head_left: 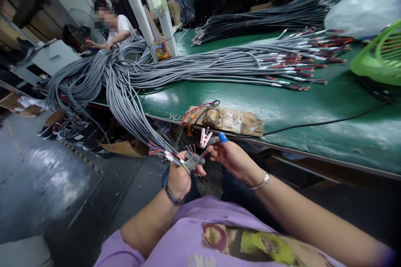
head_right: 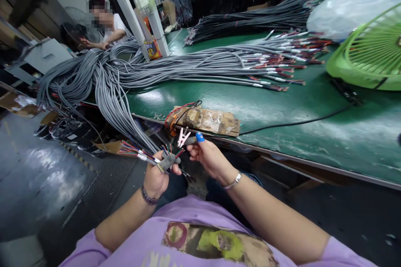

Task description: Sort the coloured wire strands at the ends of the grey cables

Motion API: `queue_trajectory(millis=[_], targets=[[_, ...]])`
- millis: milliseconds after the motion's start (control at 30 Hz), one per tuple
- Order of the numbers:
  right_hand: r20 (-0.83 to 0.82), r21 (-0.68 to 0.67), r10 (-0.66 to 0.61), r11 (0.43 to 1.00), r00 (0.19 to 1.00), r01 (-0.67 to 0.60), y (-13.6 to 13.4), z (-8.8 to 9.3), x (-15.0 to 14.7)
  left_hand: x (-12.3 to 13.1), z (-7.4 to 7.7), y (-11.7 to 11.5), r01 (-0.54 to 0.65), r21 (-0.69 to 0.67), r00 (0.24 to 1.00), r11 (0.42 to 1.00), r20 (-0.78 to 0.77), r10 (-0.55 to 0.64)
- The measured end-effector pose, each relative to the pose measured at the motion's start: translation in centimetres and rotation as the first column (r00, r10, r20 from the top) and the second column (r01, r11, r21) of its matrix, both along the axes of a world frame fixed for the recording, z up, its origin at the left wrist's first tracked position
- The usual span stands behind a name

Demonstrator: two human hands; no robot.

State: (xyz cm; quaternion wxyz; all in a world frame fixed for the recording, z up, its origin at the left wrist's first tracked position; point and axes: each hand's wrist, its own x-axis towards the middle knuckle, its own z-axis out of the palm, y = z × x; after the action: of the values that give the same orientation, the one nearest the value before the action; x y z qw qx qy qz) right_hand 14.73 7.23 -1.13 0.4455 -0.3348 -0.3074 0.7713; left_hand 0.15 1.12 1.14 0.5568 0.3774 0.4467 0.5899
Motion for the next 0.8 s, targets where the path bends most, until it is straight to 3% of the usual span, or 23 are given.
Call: queue_trajectory(millis=[67, 133, 233, 300, 500, 800], targets=[[-0.058, -0.05, 0.105, 0.993, 0.993, -0.108, 0.8, 0.4, -0.4, 0.0, 0.3, 0.3, 0.045, -0.004, 0.999, 0.999, 0.016, -0.045], [-0.04, 0.034, 0.118, 0.993, 0.992, -0.116, 1.2, 0.9, -0.7, 0.0, 0.5, 0.7, 0.072, -0.022, 0.997, 0.997, 0.025, -0.072], [0.114, 0.264, -0.052, 0.964, 0.992, 0.02, 1.3, 1.2, -1.2, 0.0, 0.8, 1.1, 0.088, -0.063, 0.996, 0.994, 0.033, -0.086], [0.154, 0.328, -0.126, 0.942, 0.98, 0.069, 1.2, 1.2, -1.4, 0.1, 0.8, 1.4, 0.101, -0.073, 0.995, 0.992, 0.036, -0.098], [-0.179, 0.099, 0.087, 0.993, 0.98, -0.07, 1.5, 1.0, -2.3, 0.4, 0.5, 1.8, 0.112, -0.096, 0.994, 0.989, 0.004, -0.112], [-0.248, -0.053, -0.024, 0.999, 0.968, 0.011, 1.7, 0.6, -2.9, 0.2, -0.1, 1.6, 0.117, -0.104, 0.993, 0.988, 0.003, -0.118]])
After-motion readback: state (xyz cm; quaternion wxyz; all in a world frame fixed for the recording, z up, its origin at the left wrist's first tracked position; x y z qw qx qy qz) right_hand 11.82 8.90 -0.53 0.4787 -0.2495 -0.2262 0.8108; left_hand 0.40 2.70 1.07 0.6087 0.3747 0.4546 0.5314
